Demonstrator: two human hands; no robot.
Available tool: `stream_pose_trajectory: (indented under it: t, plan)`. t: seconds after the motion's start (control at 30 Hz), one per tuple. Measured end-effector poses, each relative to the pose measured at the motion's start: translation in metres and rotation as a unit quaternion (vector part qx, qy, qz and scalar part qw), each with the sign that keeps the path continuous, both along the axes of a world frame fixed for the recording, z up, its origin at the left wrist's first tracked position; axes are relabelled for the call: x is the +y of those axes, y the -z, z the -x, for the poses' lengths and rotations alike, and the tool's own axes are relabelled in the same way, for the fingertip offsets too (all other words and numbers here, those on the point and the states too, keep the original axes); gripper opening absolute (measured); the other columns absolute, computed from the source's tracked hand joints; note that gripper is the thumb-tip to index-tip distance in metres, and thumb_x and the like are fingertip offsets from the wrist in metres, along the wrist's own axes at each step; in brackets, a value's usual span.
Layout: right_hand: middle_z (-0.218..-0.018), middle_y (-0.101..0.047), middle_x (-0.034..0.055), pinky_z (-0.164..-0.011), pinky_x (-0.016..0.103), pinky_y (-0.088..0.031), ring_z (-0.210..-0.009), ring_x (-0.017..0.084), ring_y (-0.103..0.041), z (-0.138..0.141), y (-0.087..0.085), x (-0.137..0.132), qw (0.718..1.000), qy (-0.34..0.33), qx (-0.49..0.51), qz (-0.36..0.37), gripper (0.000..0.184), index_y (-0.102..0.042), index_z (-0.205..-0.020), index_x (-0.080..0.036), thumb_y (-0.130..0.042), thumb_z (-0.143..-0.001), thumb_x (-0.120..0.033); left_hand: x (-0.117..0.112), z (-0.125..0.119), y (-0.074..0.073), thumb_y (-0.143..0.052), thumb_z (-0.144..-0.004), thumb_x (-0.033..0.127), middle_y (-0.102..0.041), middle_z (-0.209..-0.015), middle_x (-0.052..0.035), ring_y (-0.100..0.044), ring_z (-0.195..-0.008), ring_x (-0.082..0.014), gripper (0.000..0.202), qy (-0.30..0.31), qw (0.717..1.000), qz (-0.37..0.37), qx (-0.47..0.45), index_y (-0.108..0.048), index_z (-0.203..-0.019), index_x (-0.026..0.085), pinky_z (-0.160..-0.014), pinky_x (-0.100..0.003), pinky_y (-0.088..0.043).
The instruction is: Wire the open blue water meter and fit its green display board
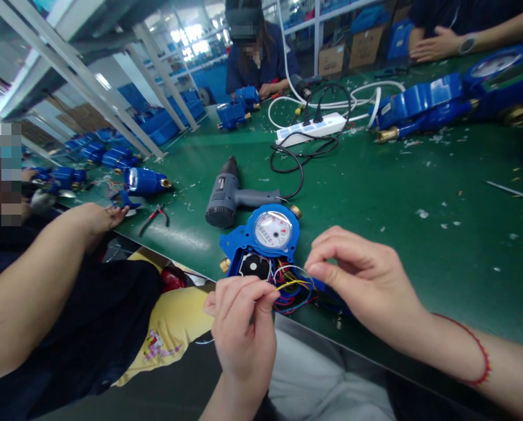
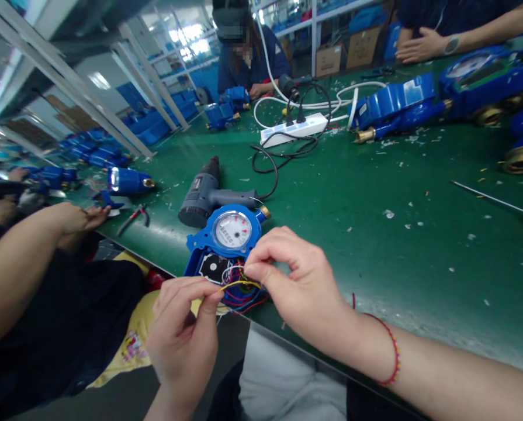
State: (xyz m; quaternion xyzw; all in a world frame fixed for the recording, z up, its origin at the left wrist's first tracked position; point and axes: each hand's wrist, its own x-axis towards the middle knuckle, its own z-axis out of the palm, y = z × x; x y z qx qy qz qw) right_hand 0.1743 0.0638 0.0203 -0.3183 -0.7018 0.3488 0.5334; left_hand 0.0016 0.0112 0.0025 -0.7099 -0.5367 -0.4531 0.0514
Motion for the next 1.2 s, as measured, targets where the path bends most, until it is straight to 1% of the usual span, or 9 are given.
stream_pose_trajectory:
  t: [0.1, 0.27, 0.37, 0.6, 0.7, 0.83, 0.93, 1.07, 1.2]
  plan:
    - [-0.072, -0.056, -0.0017, -0.060, 0.023, -0.040, -0.068, 0.011, -0.052, -0.009, -0.006, 0.003, 0.999, 0.042, -0.010, 0.021, 0.018, -0.059, -0.071, -0.017, -0.059, -0.085, -0.006, 0.000, 0.000, 0.000, -0.064, -0.085, 0.012, -0.062, -0.075, 0.0018, -0.055, -0.075, -0.0151, 0.011, 0.002, 1.000, 0.008, -0.012, -0.061, -0.079, 0.020, -0.071, -0.031, -0.038]
    - [-0.078, -0.062, 0.0015, -0.073, 0.027, -0.041, -0.078, 0.013, -0.053, -0.006, -0.002, 0.003, 0.992, -0.034, -0.088, -0.082, 0.012, -0.063, -0.081, -0.014, -0.058, -0.088, -0.007, -0.001, 0.000, 0.000, -0.063, -0.087, 0.016, -0.062, -0.080, 0.0009, -0.055, -0.078, -0.0150, 0.006, 0.002, 1.000, 0.007, 0.000, -0.062, -0.083, 0.020, -0.072, -0.031, -0.037]
    - [-0.082, -0.064, 0.0033, -0.074, 0.028, -0.041, -0.079, 0.014, -0.052, 0.000, 0.001, 0.002, 0.986, -0.075, -0.115, -0.098, 0.008, -0.064, -0.084, -0.012, -0.059, -0.088, -0.006, -0.002, 0.001, 0.000, -0.062, -0.087, 0.015, -0.062, -0.083, -0.0003, -0.056, -0.080, -0.0158, 0.005, 0.011, 1.000, 0.003, -0.001, -0.062, -0.086, 0.020, -0.073, -0.031, -0.039]
    - [-0.076, -0.059, 0.0028, -0.070, 0.027, -0.040, -0.076, 0.015, -0.049, 0.003, 0.000, 0.000, 0.982, -0.057, -0.139, -0.112, 0.011, -0.061, -0.078, -0.013, -0.059, -0.087, -0.006, 0.001, -0.002, -0.007, -0.068, -0.083, 0.011, -0.066, -0.077, 0.0025, -0.056, -0.075, -0.0130, 0.012, 0.064, 0.998, 0.021, 0.003, -0.060, -0.086, 0.020, -0.073, -0.027, -0.042]
    - [-0.072, -0.059, 0.0009, -0.068, 0.025, -0.040, -0.074, 0.013, -0.051, 0.004, -0.002, -0.003, 0.994, -0.051, -0.092, -0.042, 0.015, -0.061, -0.072, -0.014, -0.061, -0.082, -0.002, 0.001, -0.004, -0.008, -0.067, -0.083, 0.011, -0.066, -0.075, 0.0027, -0.055, -0.073, -0.0128, 0.011, 0.063, 0.998, 0.025, 0.000, -0.061, -0.082, 0.020, -0.070, -0.027, -0.041]
    - [-0.067, -0.057, -0.0007, -0.055, 0.021, -0.039, -0.062, 0.011, -0.050, -0.001, -0.004, 0.001, 0.980, -0.047, 0.093, 0.170, 0.013, -0.061, -0.067, -0.016, -0.065, -0.079, -0.013, 0.000, -0.003, -0.004, -0.064, -0.085, 0.013, -0.064, -0.072, 0.0025, -0.055, -0.071, -0.0142, 0.011, 0.039, 0.999, 0.026, -0.028, -0.060, -0.079, 0.021, -0.067, -0.030, -0.039]
    - [-0.065, -0.053, -0.0011, -0.051, 0.020, -0.036, -0.058, 0.010, -0.044, -0.009, -0.005, 0.006, 0.969, -0.035, 0.127, 0.211, 0.017, -0.059, -0.068, -0.016, -0.064, -0.082, -0.025, 0.000, -0.002, -0.001, -0.063, -0.086, 0.015, -0.063, -0.072, 0.0023, -0.055, -0.072, -0.0150, 0.010, 0.040, 0.998, 0.031, -0.041, -0.060, -0.079, 0.022, -0.066, -0.030, -0.039]
    - [-0.066, -0.053, -0.0005, -0.057, 0.023, -0.037, -0.063, 0.011, -0.047, -0.015, -0.004, 0.005, 0.993, -0.042, -0.026, 0.105, 0.028, -0.056, -0.066, -0.016, -0.051, -0.093, -0.023, -0.001, 0.000, -0.002, -0.063, -0.087, 0.016, -0.064, -0.074, 0.0020, -0.054, -0.074, -0.0152, 0.009, 0.046, 0.998, 0.027, -0.033, -0.061, -0.081, 0.022, -0.068, -0.031, -0.039]
    - [-0.080, -0.061, 0.0008, -0.074, 0.027, -0.040, -0.080, 0.014, -0.051, -0.008, -0.002, -0.001, 0.991, -0.068, -0.108, -0.031, 0.012, -0.060, -0.079, -0.016, -0.057, -0.088, -0.008, 0.000, 0.002, -0.003, -0.065, -0.085, 0.016, -0.064, -0.075, 0.0020, -0.054, -0.075, -0.0150, 0.007, 0.049, 0.999, 0.014, -0.017, -0.062, -0.083, 0.022, -0.070, -0.031, -0.041]
